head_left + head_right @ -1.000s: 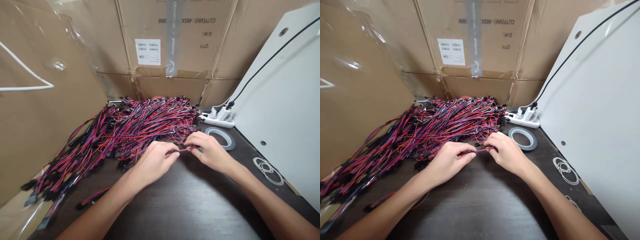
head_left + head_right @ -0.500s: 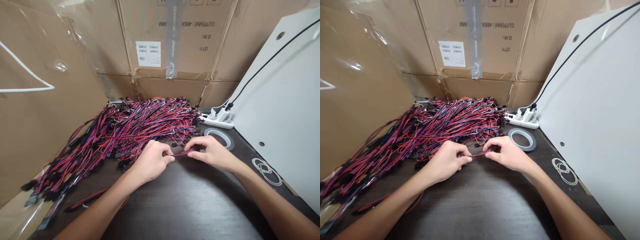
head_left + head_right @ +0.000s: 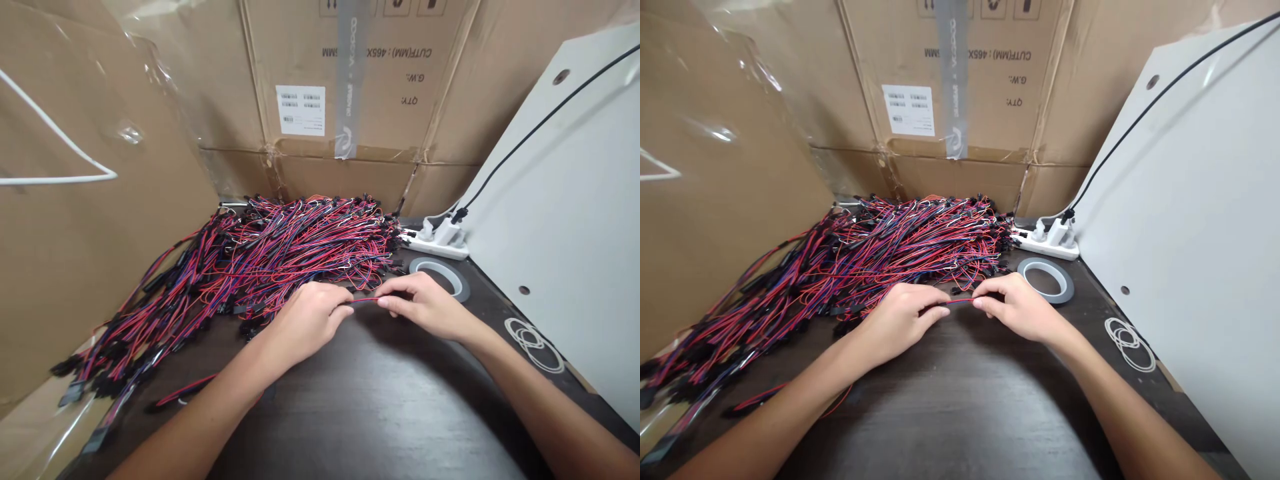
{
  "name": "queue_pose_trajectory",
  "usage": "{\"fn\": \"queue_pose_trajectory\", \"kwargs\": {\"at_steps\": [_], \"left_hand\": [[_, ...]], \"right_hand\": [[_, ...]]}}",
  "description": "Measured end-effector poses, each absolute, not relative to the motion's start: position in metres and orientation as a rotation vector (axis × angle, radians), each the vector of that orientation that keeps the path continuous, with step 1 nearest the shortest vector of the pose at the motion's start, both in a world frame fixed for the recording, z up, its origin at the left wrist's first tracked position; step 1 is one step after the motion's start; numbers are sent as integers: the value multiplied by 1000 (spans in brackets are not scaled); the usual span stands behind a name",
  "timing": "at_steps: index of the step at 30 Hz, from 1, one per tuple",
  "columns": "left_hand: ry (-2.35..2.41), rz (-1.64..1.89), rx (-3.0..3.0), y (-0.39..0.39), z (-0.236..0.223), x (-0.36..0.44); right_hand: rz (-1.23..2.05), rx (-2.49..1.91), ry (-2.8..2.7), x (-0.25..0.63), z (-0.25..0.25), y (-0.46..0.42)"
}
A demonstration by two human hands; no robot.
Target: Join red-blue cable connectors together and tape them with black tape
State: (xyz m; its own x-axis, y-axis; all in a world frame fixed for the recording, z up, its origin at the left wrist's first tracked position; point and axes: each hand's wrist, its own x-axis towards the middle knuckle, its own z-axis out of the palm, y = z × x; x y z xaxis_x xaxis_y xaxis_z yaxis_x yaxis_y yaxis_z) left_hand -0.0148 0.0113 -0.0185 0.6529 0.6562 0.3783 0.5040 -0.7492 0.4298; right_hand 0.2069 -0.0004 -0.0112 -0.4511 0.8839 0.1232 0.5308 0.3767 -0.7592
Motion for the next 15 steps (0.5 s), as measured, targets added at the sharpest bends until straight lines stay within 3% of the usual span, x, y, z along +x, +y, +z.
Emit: {"fn": "queue_pose_trajectory", "kwargs": {"at_steps": [11, 15], "left_hand": [[985, 613, 2544, 9, -12, -15], [1036, 647, 2531, 10, -18, -14]], "right_hand": [[831, -1176, -2151, 201, -12, -5], [192, -1288, -2020, 199, -12, -8]]}}
